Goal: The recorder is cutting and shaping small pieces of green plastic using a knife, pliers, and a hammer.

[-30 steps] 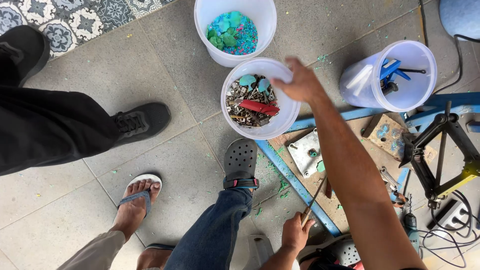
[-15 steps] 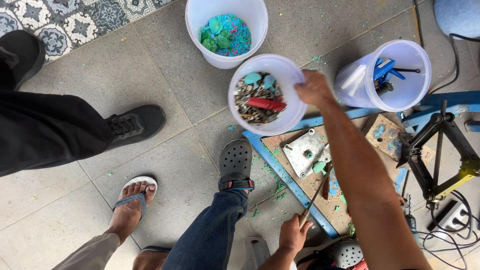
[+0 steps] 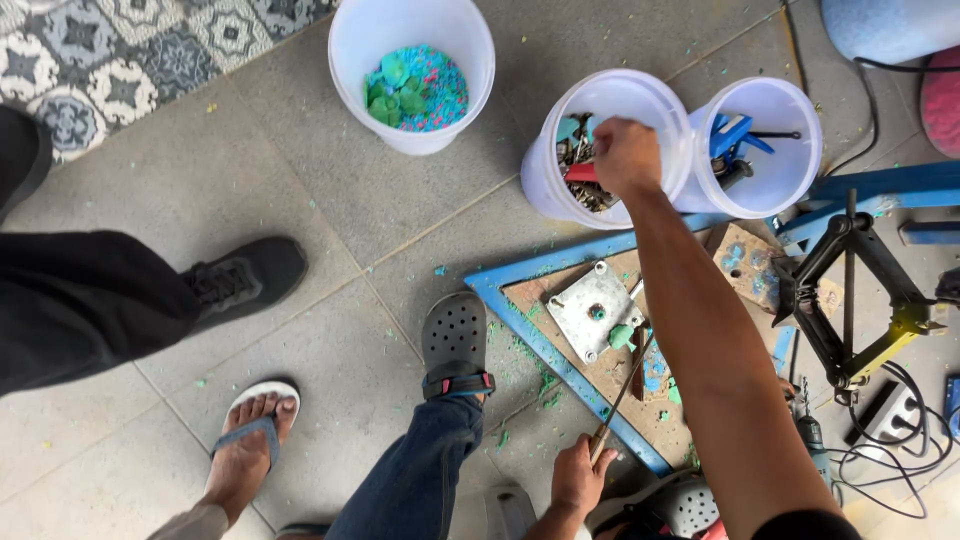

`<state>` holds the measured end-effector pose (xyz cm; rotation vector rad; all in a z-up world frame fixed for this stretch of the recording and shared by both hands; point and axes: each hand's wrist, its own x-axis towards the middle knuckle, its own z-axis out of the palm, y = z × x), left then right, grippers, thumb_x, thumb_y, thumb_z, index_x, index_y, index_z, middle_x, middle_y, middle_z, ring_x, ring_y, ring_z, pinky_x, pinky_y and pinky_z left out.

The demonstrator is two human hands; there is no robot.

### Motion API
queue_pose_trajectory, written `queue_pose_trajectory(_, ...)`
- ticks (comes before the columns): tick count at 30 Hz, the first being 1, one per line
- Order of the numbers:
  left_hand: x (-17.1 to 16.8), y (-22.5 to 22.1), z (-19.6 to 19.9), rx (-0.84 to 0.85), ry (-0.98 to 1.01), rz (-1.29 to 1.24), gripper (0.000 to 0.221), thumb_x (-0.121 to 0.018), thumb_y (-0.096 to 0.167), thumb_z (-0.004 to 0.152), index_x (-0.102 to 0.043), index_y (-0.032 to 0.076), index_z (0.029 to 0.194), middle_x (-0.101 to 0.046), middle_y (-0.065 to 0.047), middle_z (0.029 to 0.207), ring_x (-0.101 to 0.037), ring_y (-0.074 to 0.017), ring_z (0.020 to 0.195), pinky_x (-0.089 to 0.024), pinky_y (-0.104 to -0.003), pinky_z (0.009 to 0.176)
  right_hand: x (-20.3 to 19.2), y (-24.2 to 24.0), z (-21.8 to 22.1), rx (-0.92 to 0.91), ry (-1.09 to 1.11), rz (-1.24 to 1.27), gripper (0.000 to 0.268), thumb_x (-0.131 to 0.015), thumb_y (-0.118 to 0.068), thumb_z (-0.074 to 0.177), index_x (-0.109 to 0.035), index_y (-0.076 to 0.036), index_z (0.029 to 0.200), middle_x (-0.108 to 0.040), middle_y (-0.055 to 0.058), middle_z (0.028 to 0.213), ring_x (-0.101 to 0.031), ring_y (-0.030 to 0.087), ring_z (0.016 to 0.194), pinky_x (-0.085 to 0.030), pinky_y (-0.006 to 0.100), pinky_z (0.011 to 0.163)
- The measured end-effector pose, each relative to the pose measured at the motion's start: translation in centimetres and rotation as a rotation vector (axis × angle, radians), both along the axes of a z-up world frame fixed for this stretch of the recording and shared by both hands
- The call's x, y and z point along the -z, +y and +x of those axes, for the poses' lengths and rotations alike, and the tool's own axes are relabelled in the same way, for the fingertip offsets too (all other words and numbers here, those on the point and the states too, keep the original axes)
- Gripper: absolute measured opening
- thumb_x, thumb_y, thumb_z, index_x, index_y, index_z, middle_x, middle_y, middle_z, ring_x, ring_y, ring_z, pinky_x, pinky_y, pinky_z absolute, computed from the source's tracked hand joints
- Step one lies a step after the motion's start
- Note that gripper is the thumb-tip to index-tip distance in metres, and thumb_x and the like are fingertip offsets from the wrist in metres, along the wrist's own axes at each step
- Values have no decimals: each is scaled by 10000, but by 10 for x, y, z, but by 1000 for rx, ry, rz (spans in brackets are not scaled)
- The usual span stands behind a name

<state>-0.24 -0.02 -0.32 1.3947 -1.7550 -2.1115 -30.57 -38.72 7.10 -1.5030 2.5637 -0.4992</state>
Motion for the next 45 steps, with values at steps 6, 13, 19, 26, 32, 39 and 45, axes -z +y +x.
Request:
queue_pose_trajectory(6,-3,-7,-8,13,26,49,382,-717,384,987,-562,36,953,-677,-212,799,-668,-447,797,-501,-528,665,6,-39,6,46,26,476,345,-803,-435,890,-762,-156,1089,-718,143,1142,-671,344,1062,-529,466,926)
queue_pose_trajectory(13,3,-3,-3,32,-1,67,396,-730,397,975,-566,38,954,-672,-209,787,-670,-444,767,-498,-527,634,29,-14,-11,165,-135,221,234,-833,-307,877,-770,-128,1013,-792,93,1045,-763,246,970,-594,376,909)
queue_pose_trajectory(19,1,-6,-4,50,7,114,373,-710,402,983,-593,48,985,-685,-199,794,-682,-432,766,-502,-519,647,11,34,-20,10,224,-247,305,-805,-48,804,-770,-134,1095,-761,107,1109,-718,312,987,-566,431,851)
queue_pose_trajectory(26,19,17,-9,44,34,-27,364,-749,365,955,-614,27,982,-715,-205,833,-684,-448,802,-529,-519,650,-64,-31,159,-376,292,-354,585,-792,-313,912,-555,-124,1412,-534,122,1394,-653,342,1181,-597,418,880)
queue_pose_trajectory(32,102,73,-6,210,45,-245,330,-642,244,946,-635,78,1232,-696,-165,1199,-650,-353,1126,-528,-417,911,39,-66,237,-379,153,67,674,-753,-249,761,-532,-148,1389,-434,192,1476,-686,377,983,-619,427,714)
queue_pose_trajectory(39,92,84,10,222,55,-533,542,-607,368,1005,-470,59,1429,-505,-164,1418,-471,-322,1299,-356,-444,1036,0,14,288,-451,45,-90,246,-679,-136,870,-626,-103,1109,-603,81,1117,-686,293,869,-596,425,676)
queue_pose_trajectory(45,69,50,29,223,29,-502,493,-619,405,980,-548,71,1335,-582,-177,1280,-546,-318,1194,-411,-459,953,-35,97,294,-421,-33,-277,195,-694,-222,930,-642,-103,1075,-607,60,1069,-676,273,901,-587,400,707)
